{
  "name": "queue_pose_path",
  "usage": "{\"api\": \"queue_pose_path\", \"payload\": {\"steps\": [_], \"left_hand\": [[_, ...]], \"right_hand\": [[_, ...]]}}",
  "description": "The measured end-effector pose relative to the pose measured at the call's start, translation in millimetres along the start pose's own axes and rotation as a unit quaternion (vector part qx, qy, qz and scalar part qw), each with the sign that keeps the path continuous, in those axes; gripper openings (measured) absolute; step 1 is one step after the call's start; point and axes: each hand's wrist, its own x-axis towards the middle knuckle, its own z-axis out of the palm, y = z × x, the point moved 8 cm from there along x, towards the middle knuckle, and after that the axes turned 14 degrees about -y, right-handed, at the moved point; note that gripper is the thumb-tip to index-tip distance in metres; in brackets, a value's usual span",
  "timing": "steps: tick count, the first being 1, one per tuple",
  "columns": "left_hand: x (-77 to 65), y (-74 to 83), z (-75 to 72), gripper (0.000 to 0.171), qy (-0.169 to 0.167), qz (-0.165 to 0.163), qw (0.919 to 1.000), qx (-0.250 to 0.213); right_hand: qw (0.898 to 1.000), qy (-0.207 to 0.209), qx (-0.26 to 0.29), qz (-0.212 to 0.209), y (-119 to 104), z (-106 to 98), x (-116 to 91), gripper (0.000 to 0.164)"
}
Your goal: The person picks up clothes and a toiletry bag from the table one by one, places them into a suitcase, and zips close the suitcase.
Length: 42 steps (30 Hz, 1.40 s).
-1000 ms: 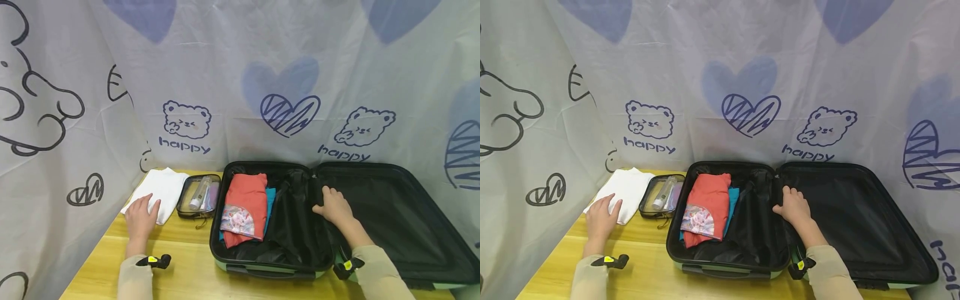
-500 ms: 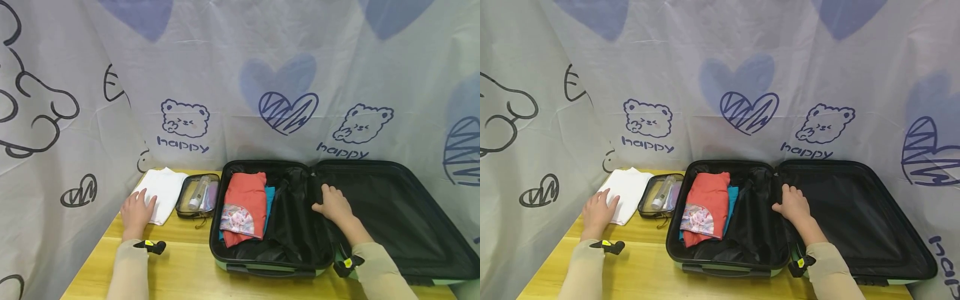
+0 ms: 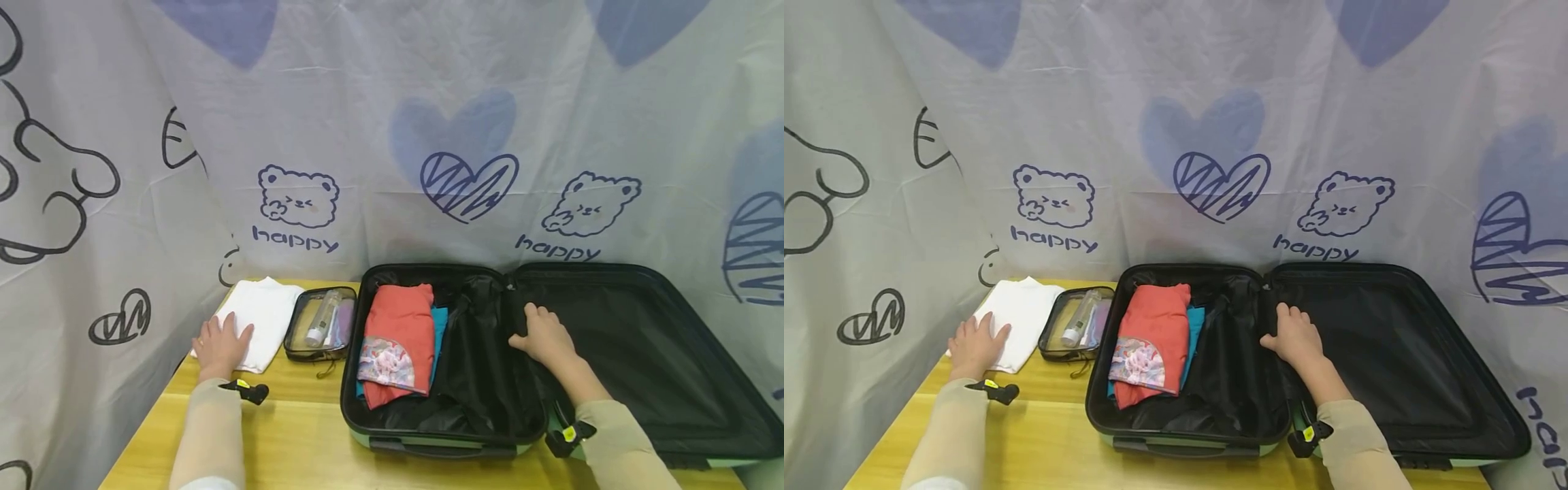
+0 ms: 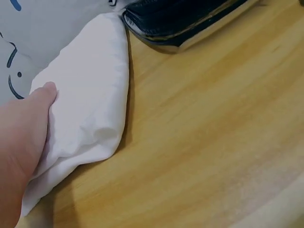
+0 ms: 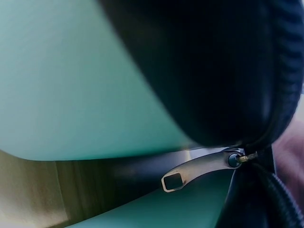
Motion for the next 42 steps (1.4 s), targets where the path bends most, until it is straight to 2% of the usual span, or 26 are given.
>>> {"api": "queue_pose_path", "payload": {"steps": [5,11,15,17,25,32,38,42], "left_hand": [[4.6,-4.8,1.8,0.081,-0.027,-0.004,0.9996,-0.005],[10.1,-6.1,-2.7,0.097,-0.072,-0.008,0.9971,-0.020],[10.0,-6.7,-3.7,0.102,-0.102,-0.018,0.9940,-0.037],[9.3,-7.7,-3.9,0.103,-0.106,-0.023,0.9935,-0.034],[6.3,-7.4,-8.0,0.099,-0.094,-0.032,0.9930,-0.064],[9.3,-5.1,-8.1,0.087,-0.087,-0.044,0.9911,-0.090],[8.6,-3.0,-6.9,0.077,-0.108,-0.018,0.9884,-0.106],[10.3,-6.3,-9.2,0.067,-0.103,0.011,0.9872,-0.122]], "right_hand": [[1.000,-0.001,0.003,0.001,0,1,0,0.074],[1.000,0.003,0.002,-0.002,0,-1,-1,0.073],[1.000,0.007,0.001,-0.003,0,-2,-2,0.073],[1.000,0.010,0.001,-0.004,0,-3,-2,0.072],[1.000,0.016,0.002,-0.006,0,-3,-3,0.069],[1.000,0.014,0.008,-0.001,1,-1,-3,0.070],[1.000,0.013,0.009,0.001,2,-2,-3,0.069],[1.000,0.007,0.012,0.002,1,-1,-2,0.068]]}}
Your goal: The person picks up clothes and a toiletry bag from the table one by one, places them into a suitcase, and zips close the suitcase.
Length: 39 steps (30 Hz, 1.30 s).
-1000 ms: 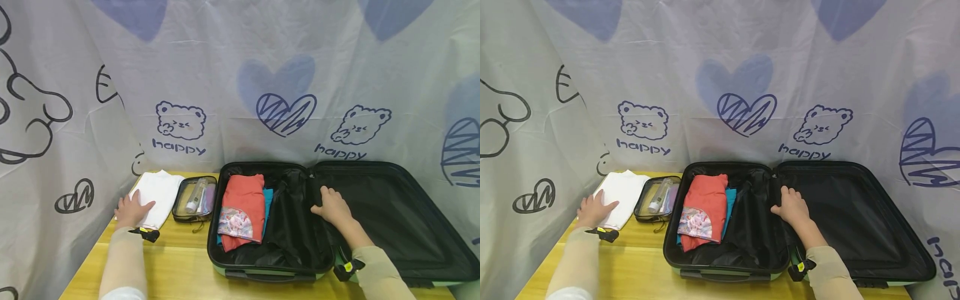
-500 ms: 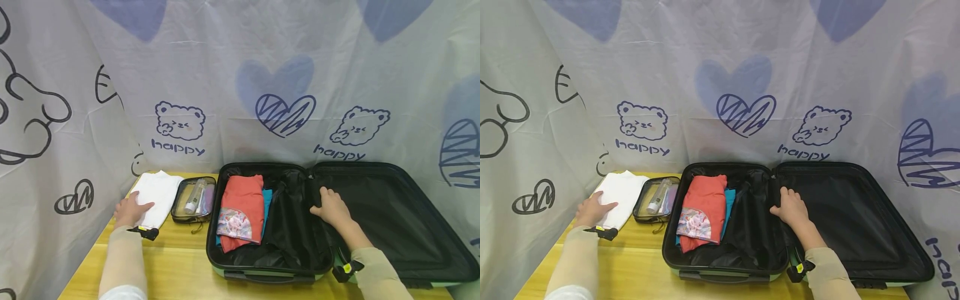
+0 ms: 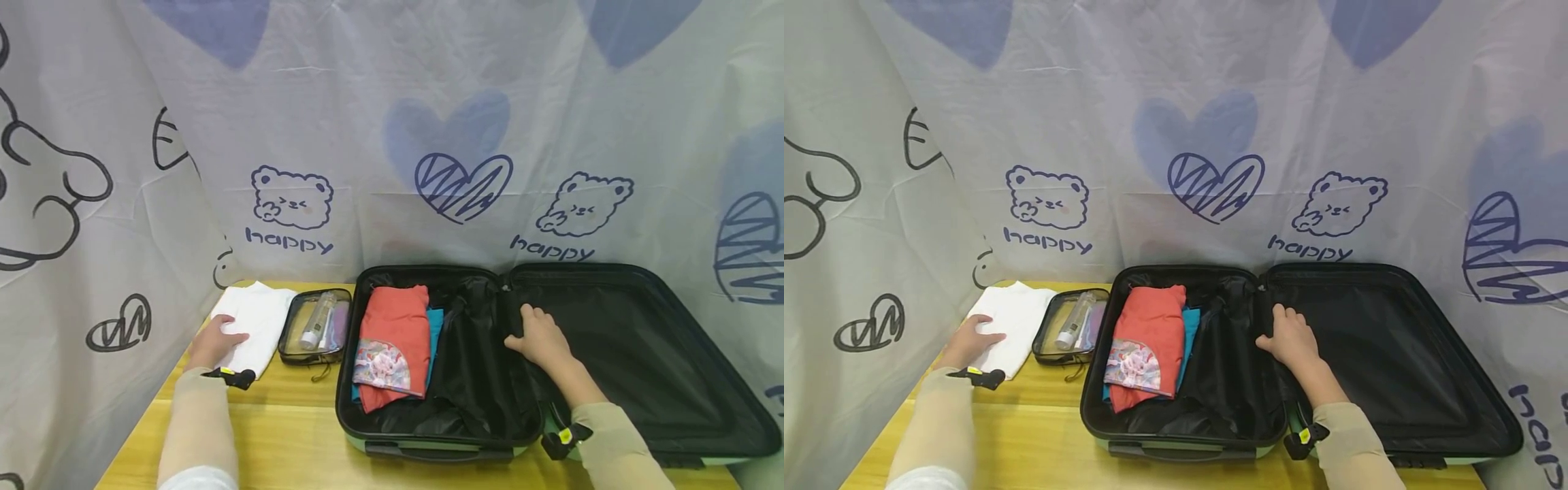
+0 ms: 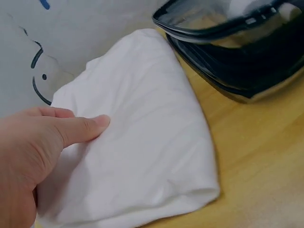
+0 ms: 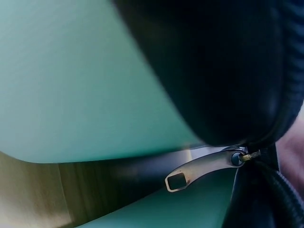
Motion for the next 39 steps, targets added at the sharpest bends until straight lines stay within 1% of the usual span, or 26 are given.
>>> {"api": "queue_pose_path", "payload": {"steps": [3,5,9,13,17,20,22,29,32,35,39], "left_hand": [[-1.3,-2.9,-5.5,0.052,0.011,0.036,0.9993,-0.005],[-2.4,-4.0,-7.4,0.044,0.009,0.052,0.9985,-0.010],[-5.9,-1.2,-8.5,0.040,0.004,0.067,0.9977,-0.003],[-13.0,5.8,-10.5,0.037,0.012,0.099,0.9950,0.007],[-19.9,12.1,-10.6,0.033,0.014,0.125,0.9920,0.014],[-22.5,14.7,-9.4,0.032,0.010,0.129,0.9914,0.014],[-23.7,15.9,-9.7,0.034,0.009,0.125,0.9921,0.014],[-28.9,21.6,-14.1,0.043,0.004,0.081,0.9967,0.012],[-32.5,26.4,-16.6,0.045,0.004,0.073,0.9973,0.009],[-36.8,32.8,-20.4,0.046,0.015,0.074,0.9971,0.005],[-44.2,45.6,-27.3,0.045,0.047,0.090,0.9949,0.006]], "right_hand": [[1.000,-0.003,0.001,-0.002,-1,2,1,0.069],[1.000,-0.003,0.001,-0.003,-1,3,0,0.070],[1.000,0.002,-0.001,-0.005,0,3,-1,0.071],[1.000,0.008,-0.003,-0.008,0,2,0,0.070],[1.000,0.005,-0.003,-0.007,1,3,1,0.069],[1.000,0.003,-0.005,-0.007,1,3,1,0.069],[1.000,0.002,-0.009,-0.007,1,2,2,0.069],[0.999,-0.002,-0.033,-0.012,-4,-3,2,0.071],[0.999,-0.005,-0.045,-0.013,-7,-5,1,0.073],[0.998,-0.003,-0.062,-0.017,-9,-8,-1,0.073],[0.996,0.007,-0.090,-0.028,-13,-11,-4,0.072]]}}
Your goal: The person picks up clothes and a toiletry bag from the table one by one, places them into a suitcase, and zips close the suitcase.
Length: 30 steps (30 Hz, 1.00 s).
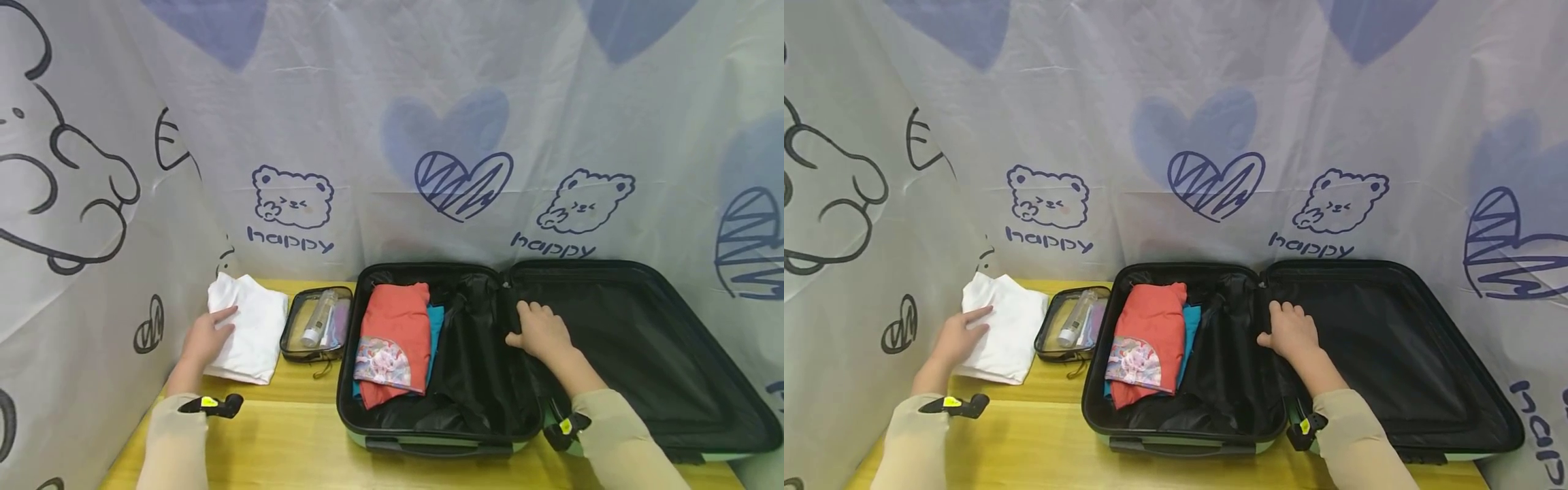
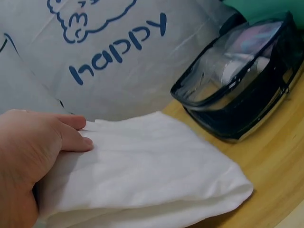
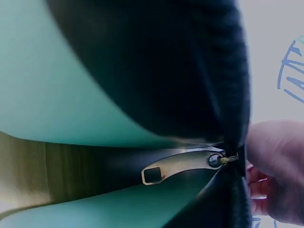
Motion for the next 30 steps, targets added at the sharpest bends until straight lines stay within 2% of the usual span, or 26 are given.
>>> {"api": "queue_pose_path", "payload": {"steps": [8,16,23,30], "left_hand": [[-13.7,25.2,-14.2,0.045,0.056,0.027,0.9980,0.009],[-30.9,48.6,-24.6,0.042,0.095,0.061,0.9936,0.000],[-46.8,75.0,-35.9,0.040,0.142,0.093,0.9855,0.000],[-62.7,102.2,-47.0,0.039,0.190,0.117,0.9743,-0.028]], "right_hand": [[1.000,0.012,-0.025,-0.013,-2,-4,-1,0.072],[0.998,0.017,-0.056,-0.012,-3,-5,-3,0.070],[0.998,0.009,-0.066,-0.008,-1,-6,-4,0.068],[0.997,0.009,-0.077,-0.007,1,-9,-5,0.067]]}}
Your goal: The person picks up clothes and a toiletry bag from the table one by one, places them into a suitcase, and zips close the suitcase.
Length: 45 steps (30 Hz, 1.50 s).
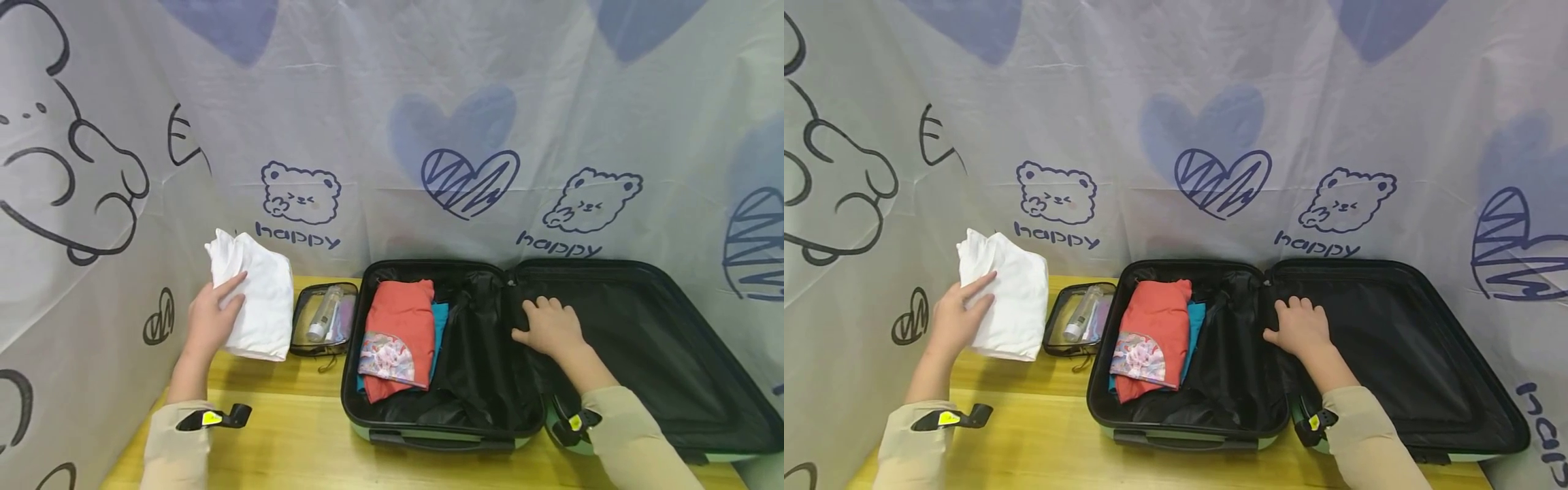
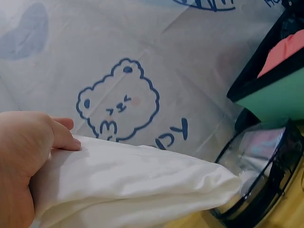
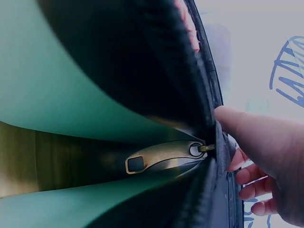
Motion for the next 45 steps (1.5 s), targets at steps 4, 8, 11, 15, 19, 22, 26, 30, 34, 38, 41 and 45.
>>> {"api": "queue_pose_path", "payload": {"steps": [4,8,11,15,19,22,26,30,34,38,41,45], "left_hand": [[-1.9,16.6,-5.6,0.038,0.028,0.015,0.9995,-0.010],[-2.8,32.9,-8.4,0.038,0.052,0.034,0.9975,-0.032],[-1.9,47.2,-9.4,0.038,0.070,0.052,0.9951,-0.048],[1.8,66.3,-9.2,0.038,0.085,0.074,0.9908,-0.075],[6.3,84.2,-3.8,0.038,0.075,0.088,0.9877,-0.104],[9.5,94.6,1.3,0.039,0.063,0.089,0.9868,-0.120],[14.6,106.0,9.5,0.039,0.055,0.092,0.9845,-0.138],[18.7,118.1,20.2,0.039,0.048,0.099,0.9798,-0.167],[21.1,130.5,33.9,0.039,0.032,0.101,0.9725,-0.207],[21.1,141.5,49.3,0.039,0.021,0.096,0.9651,-0.243],[19.6,148.0,61.9,0.039,0.017,0.091,0.9613,-0.260],[16.9,157.2,79.7,0.038,0.012,0.097,0.9566,-0.274]], "right_hand": [[1.000,-0.005,-0.001,0.000,1,1,0,0.069],[1.000,-0.011,-0.001,-0.002,3,3,0,0.069],[1.000,-0.012,-0.004,-0.003,5,3,1,0.069],[1.000,-0.018,-0.001,-0.005,5,3,5,0.072],[1.000,-0.031,0.001,-0.004,5,5,8,0.074],[0.999,-0.043,-0.001,-0.006,3,6,11,0.074],[0.998,-0.062,-0.001,-0.013,1,5,14,0.074],[0.997,-0.076,0.006,-0.021,-1,2,13,0.074],[0.996,-0.084,0.009,-0.021,-2,1,11,0.074],[0.996,-0.085,0.000,-0.022,-2,1,10,0.074],[0.996,-0.085,-0.001,-0.023,-2,0,11,0.073],[0.996,-0.082,0.003,-0.024,-4,1,11,0.073]]}}
